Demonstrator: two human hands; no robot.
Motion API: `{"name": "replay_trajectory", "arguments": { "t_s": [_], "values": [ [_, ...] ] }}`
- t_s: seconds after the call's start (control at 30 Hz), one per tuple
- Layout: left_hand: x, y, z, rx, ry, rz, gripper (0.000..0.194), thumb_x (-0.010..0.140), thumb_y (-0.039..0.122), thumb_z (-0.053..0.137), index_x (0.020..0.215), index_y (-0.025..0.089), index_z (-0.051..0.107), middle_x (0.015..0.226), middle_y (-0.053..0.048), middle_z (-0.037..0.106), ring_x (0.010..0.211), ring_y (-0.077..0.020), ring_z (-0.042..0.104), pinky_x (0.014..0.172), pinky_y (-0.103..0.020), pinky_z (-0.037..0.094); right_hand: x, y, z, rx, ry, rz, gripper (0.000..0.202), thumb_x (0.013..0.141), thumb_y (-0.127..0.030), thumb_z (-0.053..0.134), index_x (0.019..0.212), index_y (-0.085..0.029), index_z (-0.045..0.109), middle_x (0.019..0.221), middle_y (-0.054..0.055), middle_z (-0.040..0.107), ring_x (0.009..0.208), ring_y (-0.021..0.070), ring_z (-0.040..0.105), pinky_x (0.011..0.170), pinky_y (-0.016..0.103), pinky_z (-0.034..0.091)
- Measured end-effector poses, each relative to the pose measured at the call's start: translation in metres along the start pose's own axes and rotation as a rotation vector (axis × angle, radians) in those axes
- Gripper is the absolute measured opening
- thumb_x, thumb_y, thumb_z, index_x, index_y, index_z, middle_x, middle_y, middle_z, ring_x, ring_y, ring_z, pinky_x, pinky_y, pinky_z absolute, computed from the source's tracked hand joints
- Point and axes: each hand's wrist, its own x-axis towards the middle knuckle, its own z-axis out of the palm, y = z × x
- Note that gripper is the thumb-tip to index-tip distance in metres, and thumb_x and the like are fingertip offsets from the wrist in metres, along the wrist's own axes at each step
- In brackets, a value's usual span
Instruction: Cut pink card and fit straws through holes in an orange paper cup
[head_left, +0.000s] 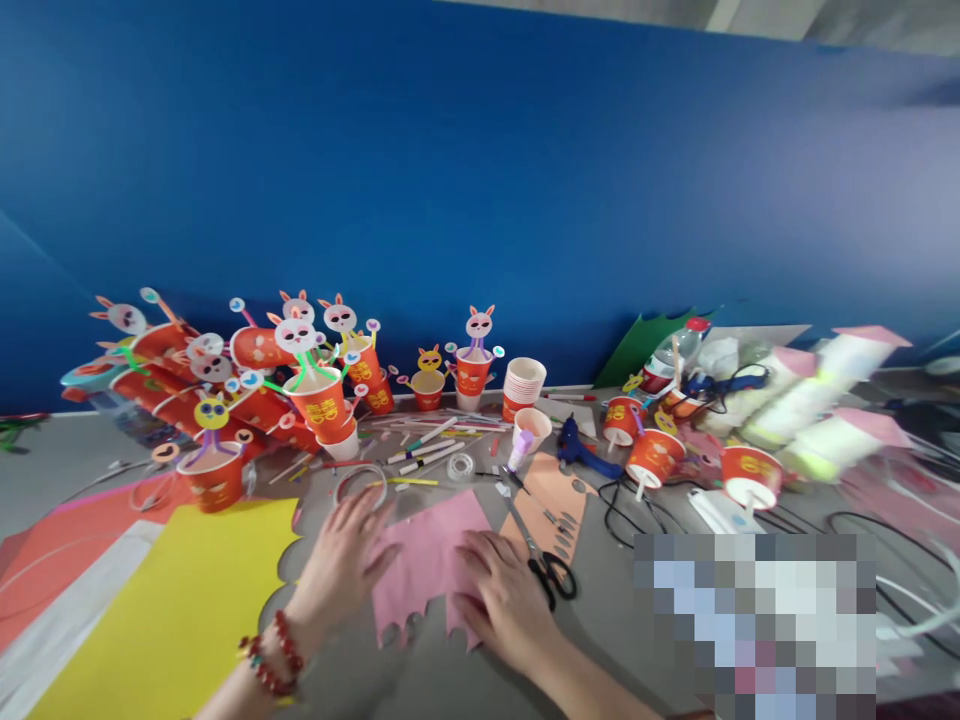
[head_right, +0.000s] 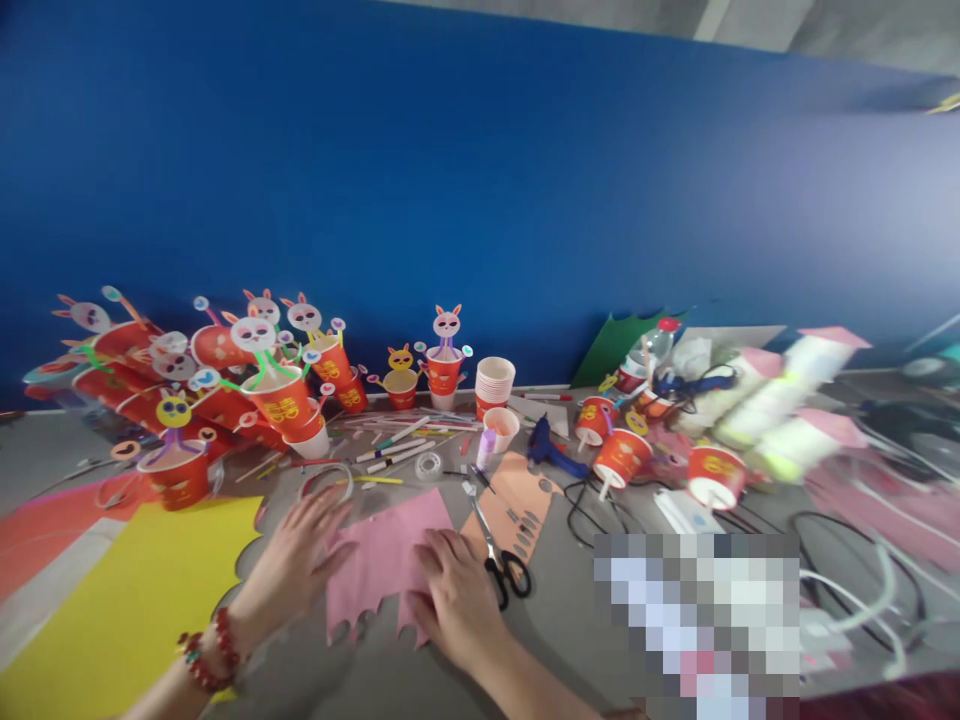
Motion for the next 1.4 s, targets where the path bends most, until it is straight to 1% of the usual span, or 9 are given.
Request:
{"name": "replay_trajectory", "arguments": {
  "t_s": [0.2, 0.37, 0.47, 0.57, 0.63, 0.7, 0.83, 0.9, 1.4],
  "values": [
    [0.013, -0.034, 0.0, 0.091, -0.102, -0.162, 0.022, 0.094, 0.028, 0.048, 0.097, 0.02, 0.068, 0.105, -0.009, 0.07, 0.098, -0.0273, 0.064, 0.084, -0.04, 0.049, 0.003, -0.005, -0.001, 0.016, -0.023, 0.041, 0.038, 0.086, -0.03, 0.067, 0.122, -0.022, 0.06, 0.129, 0.01, 0.06, 0.119, 0.0295, 0.053, 0.103, 0.046, 0.045],
    [0.009, -0.042, 0.007, 0.114, -0.061, -0.18, 0.022, 0.094, 0.028, 0.047, 0.092, 0.022, 0.067, 0.097, -0.007, 0.07, 0.09, -0.025, 0.065, 0.079, -0.037, 0.047, 0.0, -0.005, -0.016, 0.032, 0.075, -0.019, 0.026, 0.087, -0.025, 0.065, 0.113, -0.021, 0.065, 0.121, 0.009, 0.066, 0.109, 0.0276, 0.061, 0.094, 0.042, 0.051],
    [0.007, -0.046, 0.008, 0.119, -0.058, -0.164, 0.021, 0.094, 0.03, 0.046, 0.093, 0.022, 0.067, 0.099, -0.007, 0.07, 0.093, -0.025, 0.065, 0.081, -0.037, 0.047, 0.015, 0.007, -0.062, 0.019, 0.248, -0.09, 0.025, 0.095, -0.024, 0.054, 0.117, -0.024, 0.064, 0.119, 0.009, 0.068, 0.101, 0.0232, 0.065, 0.086, 0.037, 0.054],
    [0.007, -0.047, 0.011, 0.145, -0.063, -0.158, 0.021, 0.093, 0.033, 0.048, 0.097, 0.022, 0.065, 0.102, -0.007, 0.07, 0.096, -0.026, 0.065, 0.082, -0.038, 0.046, 0.056, 0.031, -0.126, -0.147, 0.398, -0.012, 0.024, 0.098, -0.025, 0.051, 0.118, -0.022, 0.064, 0.119, 0.01, 0.068, 0.109, 0.0255, 0.062, 0.095, 0.04, 0.051],
    [0.007, -0.047, 0.013, 0.174, -0.065, -0.158, 0.023, 0.093, 0.036, 0.047, 0.099, 0.022, 0.064, 0.104, -0.007, 0.07, 0.097, -0.0272, 0.065, 0.081, -0.038, 0.046, 0.093, 0.05, -0.16, -0.34, 0.342, 0.149, 0.029, 0.101, -0.027, 0.047, 0.124, -0.017, 0.06, 0.127, 0.014, 0.063, 0.117, 0.0265, 0.057, 0.101, 0.04, 0.046],
    [0.007, -0.047, 0.015, 0.188, -0.068, -0.144, 0.025, 0.093, 0.038, 0.046, 0.103, 0.022, 0.063, 0.107, -0.008, 0.069, 0.099, -0.0281, 0.064, 0.082, -0.039, 0.046, 0.129, 0.07, -0.18, -0.467, 0.203, 0.296, 0.035, 0.102, -0.027, 0.046, 0.133, -0.013, 0.052, 0.133, 0.017, 0.059, 0.119, 0.0277, 0.057, 0.1, 0.039, 0.047],
    [0.004, -0.048, 0.016, 0.19, -0.061, -0.121, 0.027, 0.093, 0.038, 0.044, 0.107, 0.021, 0.062, 0.11, -0.009, 0.068, 0.101, -0.0278, 0.064, 0.084, -0.039, 0.047, 0.173, 0.099, -0.179, -0.507, 0.035, 0.39, 0.024, 0.1, -0.029, 0.054, 0.116, -0.013, 0.063, 0.113, 0.013, 0.067, 0.1, 0.0247, 0.066, 0.087, 0.039, 0.054],
    [0.003, -0.048, 0.016, 0.191, -0.053, -0.117, 0.028, 0.094, 0.037, 0.044, 0.107, 0.02, 0.062, 0.11, -0.009, 0.068, 0.1, -0.0278, 0.064, 0.085, -0.039, 0.047, 0.179, 0.105, -0.171, -0.524, -0.035, 0.396, 0.026, 0.098, -0.031, 0.059, 0.118, -0.015, 0.061, 0.116, 0.009, 0.065, 0.098, 0.0224, 0.066, 0.084, 0.041, 0.056],
    [0.004, -0.054, 0.022, 0.145, -0.006, -0.074, 0.029, 0.091, 0.041, 0.048, 0.106, 0.022, 0.064, 0.108, -0.008, 0.07, 0.098, -0.0288, 0.067, 0.084, -0.038, 0.049, 0.178, 0.116, -0.174, -0.578, -0.168, 0.329, 0.029, 0.097, -0.031, 0.06, 0.122, -0.016, 0.059, 0.122, 0.009, 0.062, 0.102, 0.0228, 0.065, 0.086, 0.043, 0.056]
  ]
}}
